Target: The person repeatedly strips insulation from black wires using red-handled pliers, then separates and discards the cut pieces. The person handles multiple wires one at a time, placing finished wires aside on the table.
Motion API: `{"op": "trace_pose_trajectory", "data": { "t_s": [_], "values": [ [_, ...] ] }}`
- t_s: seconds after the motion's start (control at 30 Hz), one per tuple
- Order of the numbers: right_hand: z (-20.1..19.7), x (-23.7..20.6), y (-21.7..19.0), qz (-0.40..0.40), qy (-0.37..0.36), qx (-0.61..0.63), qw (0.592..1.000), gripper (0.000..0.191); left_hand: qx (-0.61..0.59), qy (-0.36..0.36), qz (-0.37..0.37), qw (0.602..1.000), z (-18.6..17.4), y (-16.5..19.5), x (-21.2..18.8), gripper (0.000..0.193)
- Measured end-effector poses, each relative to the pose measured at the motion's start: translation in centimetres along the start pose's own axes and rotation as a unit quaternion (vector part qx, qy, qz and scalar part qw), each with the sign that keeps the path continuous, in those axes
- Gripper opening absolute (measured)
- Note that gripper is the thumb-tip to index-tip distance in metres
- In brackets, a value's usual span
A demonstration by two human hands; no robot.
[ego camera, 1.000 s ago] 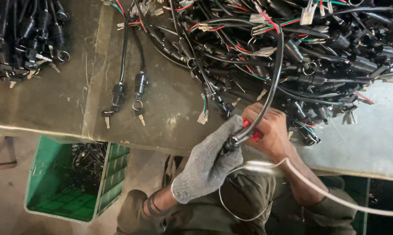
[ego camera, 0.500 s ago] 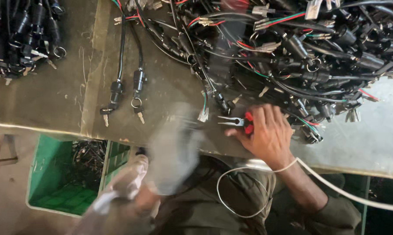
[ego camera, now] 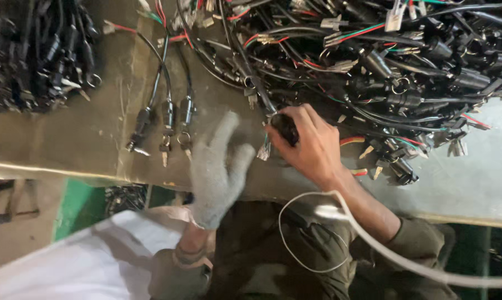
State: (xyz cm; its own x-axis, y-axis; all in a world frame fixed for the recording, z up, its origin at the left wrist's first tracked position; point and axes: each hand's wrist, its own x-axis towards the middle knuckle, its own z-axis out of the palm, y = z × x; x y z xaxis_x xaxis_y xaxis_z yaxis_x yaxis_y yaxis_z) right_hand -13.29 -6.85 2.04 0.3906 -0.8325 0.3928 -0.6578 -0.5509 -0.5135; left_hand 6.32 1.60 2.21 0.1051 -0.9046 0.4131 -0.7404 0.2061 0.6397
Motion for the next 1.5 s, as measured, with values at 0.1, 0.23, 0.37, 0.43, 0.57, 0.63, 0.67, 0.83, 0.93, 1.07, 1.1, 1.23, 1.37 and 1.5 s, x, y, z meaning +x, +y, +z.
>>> {"op": "trace_pose_trajectory", "data": {
  "t_s": [0.1, 0.23, 0.37, 0.43, 0.57, 0.63, 0.67, 0.83, 0.93, 1.07, 1.1, 1.23, 1.37, 1.5],
  "values": [
    [0.0, -2.0, -0.9, -0.044, 0.046, 0.077, 0.995, 0.053, -0.348, -0.079, -0.14, 0.923, 1.6, 2.3, -1.2, 0.059],
    [-0.4, -3.8, -2.4, -0.099, -0.01, 0.078, 0.992, 0.06, -0.391, -0.049, -0.093, 0.914, 2.8, 3.3, -2.3, 0.058],
    [-3.6, -4.5, -1.8, -0.127, -0.094, -0.03, 0.987, 0.08, -0.476, -0.003, -0.199, 0.856, 2.8, 2.0, -3.5, 0.06],
    [-5.3, -4.8, -0.3, -0.083, -0.114, -0.097, 0.985, 0.08, -0.457, 0.016, -0.222, 0.861, 2.4, 1.1, -3.9, 0.063],
    [-6.0, -5.8, 2.9, -0.073, -0.112, -0.165, 0.977, 0.077, -0.297, -0.01, -0.095, 0.95, 2.5, 0.0, -3.6, 0.064],
    [-5.4, -6.4, 4.1, -0.087, -0.088, -0.201, 0.972, 0.071, -0.288, -0.026, -0.069, 0.955, 3.0, -0.2, -3.3, 0.065],
    [-5.2, -6.8, 4.5, -0.081, -0.089, -0.196, 0.973, 0.071, -0.287, -0.026, -0.081, 0.954, 3.1, -0.2, -3.3, 0.064],
    [-4.5, -7.3, 5.8, -0.033, -0.095, -0.162, 0.982, 0.062, -0.292, -0.029, -0.047, 0.955, 1.7, 1.0, -3.6, 0.061],
    [-5.2, -7.3, 5.7, -0.003, -0.044, 0.106, 0.993, 0.053, -0.289, -0.037, -0.021, 0.956, -0.1, 3.0, -3.4, 0.06],
    [-6.0, -7.0, 4.9, 0.195, -0.189, 0.402, 0.875, 0.024, -0.257, -0.055, 0.034, 0.964, 0.7, 4.4, -3.1, 0.059],
    [-5.7, -6.8, 4.5, 0.188, -0.241, 0.428, 0.85, 0.017, -0.252, -0.054, 0.043, 0.965, 1.4, 4.2, -3.5, 0.058],
    [-4.8, -6.3, 2.7, 0.132, -0.238, 0.184, 0.944, 0.033, -0.281, -0.056, 0.032, 0.958, 3.7, 2.2, -5.7, 0.057],
    [-5.3, -6.0, 1.8, 0.085, -0.196, 0.109, 0.971, 0.043, -0.288, -0.08, 0.02, 0.954, 2.5, 4.6, -3.1, 0.058],
    [-5.4, -6.0, 1.4, 0.066, -0.205, -0.063, 0.974, 0.036, -0.055, -0.115, 0.13, 0.983, -2.0, 6.8, 2.3, 0.055]
  ]
}}
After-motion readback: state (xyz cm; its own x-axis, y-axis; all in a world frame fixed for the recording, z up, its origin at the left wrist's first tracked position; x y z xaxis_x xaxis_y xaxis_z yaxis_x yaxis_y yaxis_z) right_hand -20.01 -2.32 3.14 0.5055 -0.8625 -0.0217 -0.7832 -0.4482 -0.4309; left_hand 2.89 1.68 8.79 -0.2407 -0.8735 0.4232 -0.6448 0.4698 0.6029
